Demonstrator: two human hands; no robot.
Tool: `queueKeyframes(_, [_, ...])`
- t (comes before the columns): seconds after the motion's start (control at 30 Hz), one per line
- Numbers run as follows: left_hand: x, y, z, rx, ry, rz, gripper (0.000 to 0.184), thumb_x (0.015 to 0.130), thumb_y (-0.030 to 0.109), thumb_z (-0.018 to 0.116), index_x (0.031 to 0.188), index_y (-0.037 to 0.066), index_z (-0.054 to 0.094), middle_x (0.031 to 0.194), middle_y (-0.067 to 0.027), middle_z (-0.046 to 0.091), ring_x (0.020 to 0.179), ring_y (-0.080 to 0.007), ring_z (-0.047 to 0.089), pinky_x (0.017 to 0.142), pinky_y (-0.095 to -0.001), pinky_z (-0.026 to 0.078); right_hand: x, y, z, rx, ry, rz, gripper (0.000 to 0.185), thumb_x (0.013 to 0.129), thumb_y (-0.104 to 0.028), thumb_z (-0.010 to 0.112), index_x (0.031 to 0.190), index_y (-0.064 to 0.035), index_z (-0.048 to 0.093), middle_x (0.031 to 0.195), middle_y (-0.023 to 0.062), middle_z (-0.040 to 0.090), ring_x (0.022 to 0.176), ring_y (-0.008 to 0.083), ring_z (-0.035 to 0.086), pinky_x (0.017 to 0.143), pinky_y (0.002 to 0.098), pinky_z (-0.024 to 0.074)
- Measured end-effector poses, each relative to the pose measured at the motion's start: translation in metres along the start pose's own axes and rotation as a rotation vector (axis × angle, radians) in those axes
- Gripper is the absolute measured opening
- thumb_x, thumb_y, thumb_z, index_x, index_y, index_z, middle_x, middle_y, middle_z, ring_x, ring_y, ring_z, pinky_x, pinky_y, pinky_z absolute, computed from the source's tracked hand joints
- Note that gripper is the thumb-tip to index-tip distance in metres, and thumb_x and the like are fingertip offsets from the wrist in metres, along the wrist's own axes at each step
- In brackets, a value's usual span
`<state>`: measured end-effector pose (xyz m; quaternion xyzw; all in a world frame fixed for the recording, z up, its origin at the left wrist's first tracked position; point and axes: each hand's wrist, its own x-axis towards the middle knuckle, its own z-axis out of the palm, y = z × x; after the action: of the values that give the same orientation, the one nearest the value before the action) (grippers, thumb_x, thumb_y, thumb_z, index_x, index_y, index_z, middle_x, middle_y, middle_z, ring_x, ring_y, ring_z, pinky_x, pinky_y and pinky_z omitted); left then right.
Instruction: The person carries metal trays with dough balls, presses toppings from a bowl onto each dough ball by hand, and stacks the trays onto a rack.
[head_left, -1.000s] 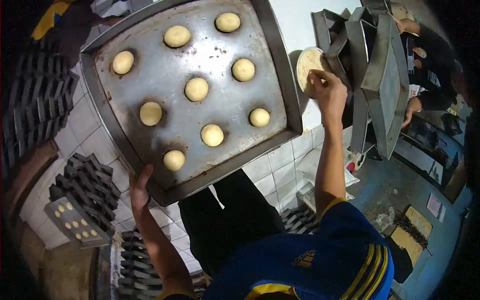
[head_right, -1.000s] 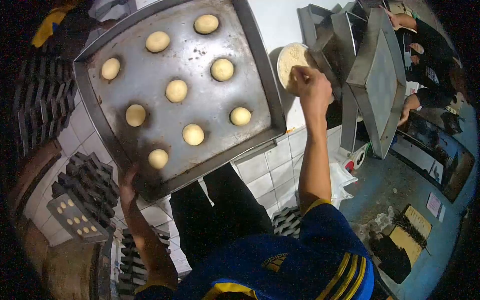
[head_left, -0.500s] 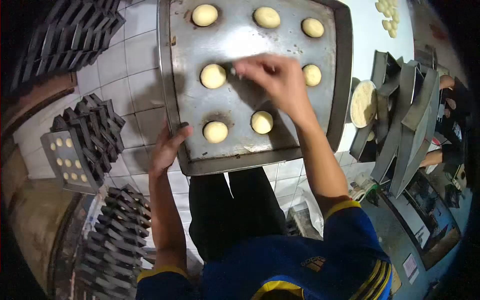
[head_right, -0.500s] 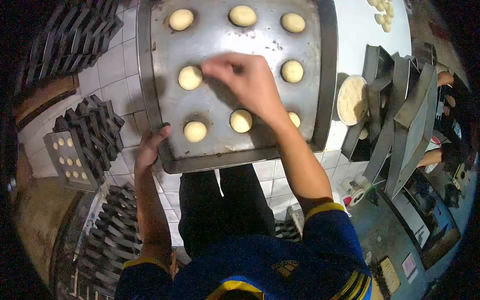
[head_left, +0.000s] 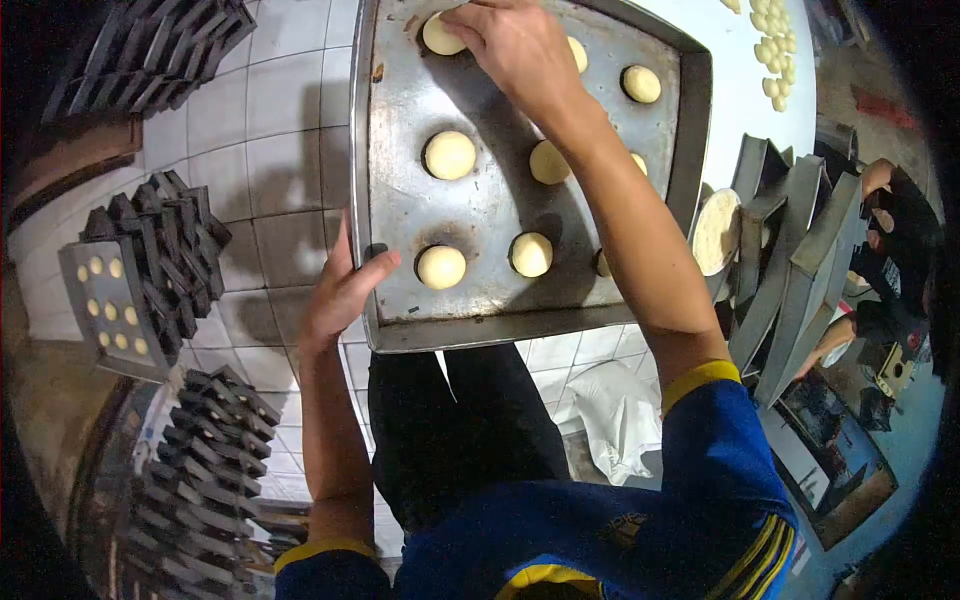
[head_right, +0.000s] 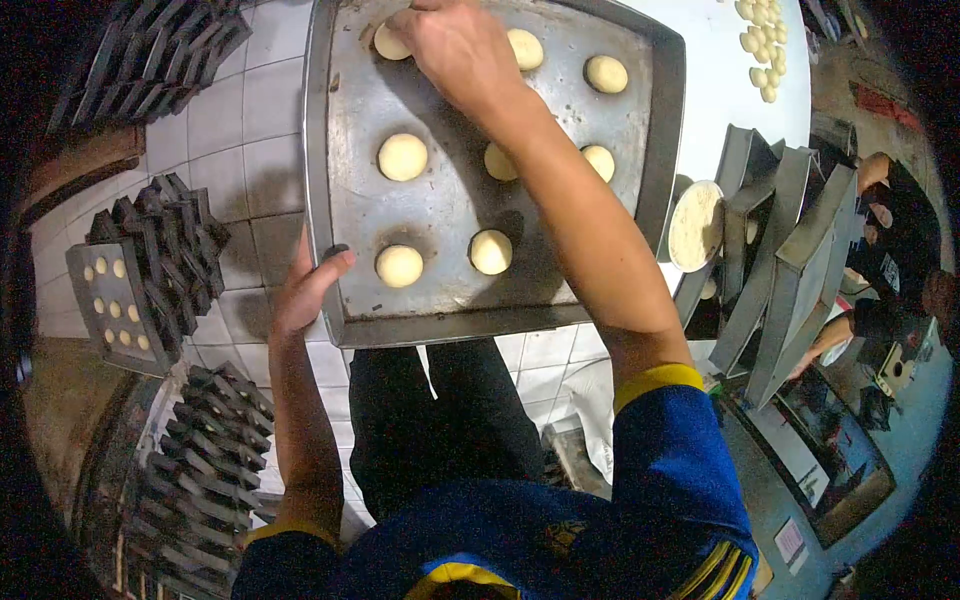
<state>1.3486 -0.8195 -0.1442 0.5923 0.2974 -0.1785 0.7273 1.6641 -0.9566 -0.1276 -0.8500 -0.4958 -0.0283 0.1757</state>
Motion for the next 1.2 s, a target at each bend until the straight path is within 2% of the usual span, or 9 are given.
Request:
queueKeyframes(0.3, [0.001,-0.002,0.001,-0.044,-0.033,0.065,0.082,0.099,0.018,0.072,0.169,0.005,0.030,0.156,-0.0148,0.053,0.144,-0.0259,0.048,0.123,-0.0417,0.034,-0.005,-0.026,-0.016,0.064,0.070,-0.009,0.023,0.094,-0.011,0.059,0.108,0.0002,0.074,0.102,0.0178,0.071,0.110,0.0383,0.066,0.096,0.0474,0.0552])
queueKeyframes(0.4, [0.001,0.001,0.003,-0.007,-0.009,0.036,0.084,0.097,0.019,0.073,0.168,0.005,0.031,0.155,-0.0148,0.054,0.143,-0.0261,0.049,0.123,-0.0418,0.034,-0.002,-0.031,-0.023,-0.075,-0.157,-0.007,0.036,0.102,-0.019,0.058,0.125,0.0054,0.070,0.121,0.0211,0.070,0.123,0.0393,0.063,0.105,0.0465,0.0521])
queueKeyframes(0.5, [0.001,0.000,0.003,-0.030,-0.002,0.017,0.085,0.095,0.020,0.075,0.167,0.005,0.033,0.152,-0.0148,0.056,0.141,-0.0262,0.050,0.122,-0.0416,0.035,-0.005,-0.034,0.006,-0.055,-0.088,-0.001,0.071,0.111,-0.044,0.050,0.152,0.0139,0.048,0.160,0.0316,0.050,0.151,0.0434,0.046,0.128,0.0473,0.0337])
queueKeyframes(0.67, [0.001,0.004,0.002,0.035,0.020,-0.008,0.081,0.093,0.020,0.074,0.164,0.005,0.037,0.147,-0.0143,0.059,0.134,-0.0256,0.054,0.119,-0.0409,0.039,-0.016,-0.018,0.030,0.023,-0.122,-0.002,0.082,0.114,-0.054,0.041,0.163,0.0117,0.033,0.172,0.0321,0.032,0.163,0.0424,0.026,0.134,0.0460,0.0221])
queueKeyframes(0.73, [-0.003,0.004,0.004,0.006,0.013,-0.035,0.081,0.093,0.020,0.074,0.164,0.005,0.038,0.146,-0.0136,0.059,0.134,-0.0251,0.054,0.118,-0.0400,0.040,-0.014,-0.013,-0.003,0.771,-0.164,0.263,0.087,0.113,-0.060,0.038,0.167,0.0077,0.027,0.175,0.0319,0.024,0.166,0.0395,0.019,0.136,0.0448,0.0179])
queueKeyframes(0.8, [-0.001,0.007,0.003,-0.024,0.011,-0.049,0.081,0.093,0.021,0.074,0.164,0.005,0.038,0.146,-0.0130,0.059,0.133,-0.0245,0.054,0.117,-0.0392,0.040,-0.039,-0.007,-0.033,0.642,0.244,0.388,0.060,0.110,-0.042,0.059,0.150,0.0024,0.059,0.146,0.0257,0.063,0.139,0.0287,0.059,0.115,0.0396,0.0462])
queueKeyframes(0.87, [-0.001,0.007,0.003,0.040,0.018,-0.008,0.083,0.093,0.022,0.075,0.165,0.005,0.038,0.146,-0.0112,0.059,0.133,-0.0234,0.054,0.116,-0.0375,0.040,-0.082,0.013,-0.068,0.472,0.485,0.370,0.036,0.107,-0.026,0.069,0.136,-0.0052,0.073,0.119,0.0154,0.080,0.109,0.0240,0.076,0.094,0.0393,0.0600])
queueKeyframes(1.07, [0.006,-0.013,-0.006,-0.019,-0.012,-0.020,0.087,0.093,0.022,0.077,0.167,0.004,0.035,0.147,-0.0106,0.059,0.133,-0.0225,0.054,0.117,-0.0362,0.040,-0.272,0.047,-0.172,-0.229,0.095,1.160,0.035,0.105,-0.031,0.072,0.129,-0.0063,0.078,0.121,0.0167,0.080,0.104,0.0289,0.079,0.093,0.0389,0.0595])
queueKeyframes(1.2, [-0.001,-0.016,-0.003,-0.052,0.045,-0.107,0.090,0.094,0.025,0.079,0.168,0.004,0.034,0.149,-0.0107,0.059,0.133,-0.0223,0.053,0.117,-0.0359,0.040,-0.306,0.048,-0.173,-0.345,-0.084,1.228,0.033,0.101,-0.034,0.074,0.118,-0.0073,0.083,0.111,0.0196,0.080,0.103,0.0375,0.078,0.090,0.0437,0.0592])
